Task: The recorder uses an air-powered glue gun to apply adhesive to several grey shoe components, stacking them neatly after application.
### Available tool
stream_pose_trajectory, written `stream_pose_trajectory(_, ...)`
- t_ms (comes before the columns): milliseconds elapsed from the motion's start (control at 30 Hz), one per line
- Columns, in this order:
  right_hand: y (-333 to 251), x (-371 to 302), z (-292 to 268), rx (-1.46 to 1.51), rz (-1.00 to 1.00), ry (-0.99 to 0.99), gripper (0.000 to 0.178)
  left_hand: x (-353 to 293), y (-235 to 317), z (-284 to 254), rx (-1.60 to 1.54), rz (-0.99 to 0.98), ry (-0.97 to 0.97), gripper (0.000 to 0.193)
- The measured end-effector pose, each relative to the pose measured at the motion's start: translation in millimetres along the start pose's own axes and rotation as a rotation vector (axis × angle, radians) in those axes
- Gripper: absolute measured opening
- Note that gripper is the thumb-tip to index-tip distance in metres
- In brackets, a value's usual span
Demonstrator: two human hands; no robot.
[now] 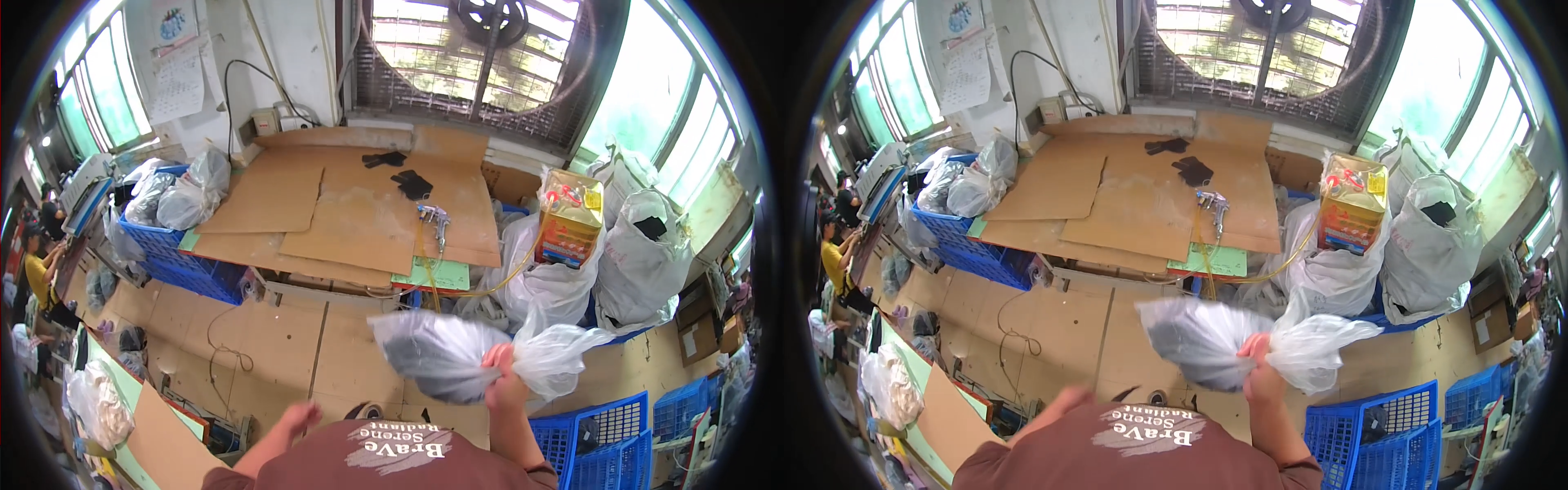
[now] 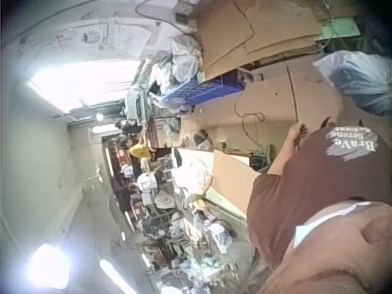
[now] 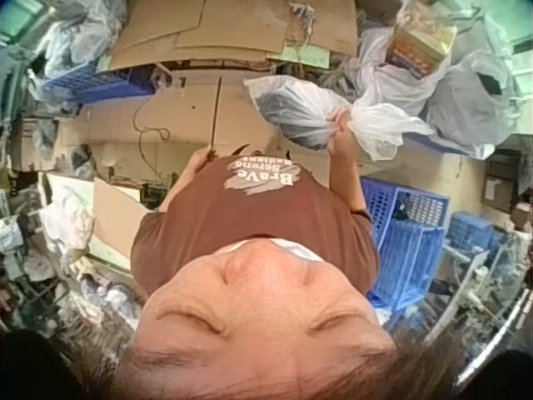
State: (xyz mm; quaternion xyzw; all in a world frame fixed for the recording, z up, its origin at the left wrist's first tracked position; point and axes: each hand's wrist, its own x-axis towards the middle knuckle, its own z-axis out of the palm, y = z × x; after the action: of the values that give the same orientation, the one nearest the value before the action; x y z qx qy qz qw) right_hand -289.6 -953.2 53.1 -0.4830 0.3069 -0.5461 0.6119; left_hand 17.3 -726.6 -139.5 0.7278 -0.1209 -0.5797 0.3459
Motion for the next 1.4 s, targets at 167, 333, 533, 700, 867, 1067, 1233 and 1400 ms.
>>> stream_pose_trajectory(167, -25, 64, 45, 0.209, -0.084, -0.028, 0.039, 98, 196, 32, -0.6, 0.658, -0.46, 0.047)
stream_pose_trajectory(333, -17, 125, 67, 0.438, -0.02, -0.02, 0.037, 99, 302, 59, -0.338, 0.684, -0.528, 0.04)
stream_pose_trajectory(533, 21, 196, 77, 0.468, 0.171, 0.033, 0.038, 155, 311, 54, -0.373, 0.139, -0.732, 0.045)
stream_pose_trajectory(700, 39, 272, 101, 0.33, 0.104, 0.026, 0.038, 197, 367, 34, -0.116, 0.044, -0.557, 0.025)
stream_pose_trajectory(867, 50, 327, 111, 0.377, 0.063, -0.011, 0.036, 234, 438, 45, -0.331, 0.235, -0.446, 0.02)
stream_pose_trajectory(1067, 66, 376, 115, 0.451, -0.048, 0.053, 0.034, 284, 513, 35, -0.21, 0.52, -0.301, 0.016)
stream_pose_trajectory(1233, 98, 376, 96, 0.649, 0.004, 0.338, 0.032, 257, 619, 59, -0.57, 0.573, -0.288, 0.019)
stream_pose_trajectory(1400, 187, 360, 94, 0.927, 0.327, 0.285, 0.046, 203, 688, 78, -0.445, 0.738, -0.555, 0.02)
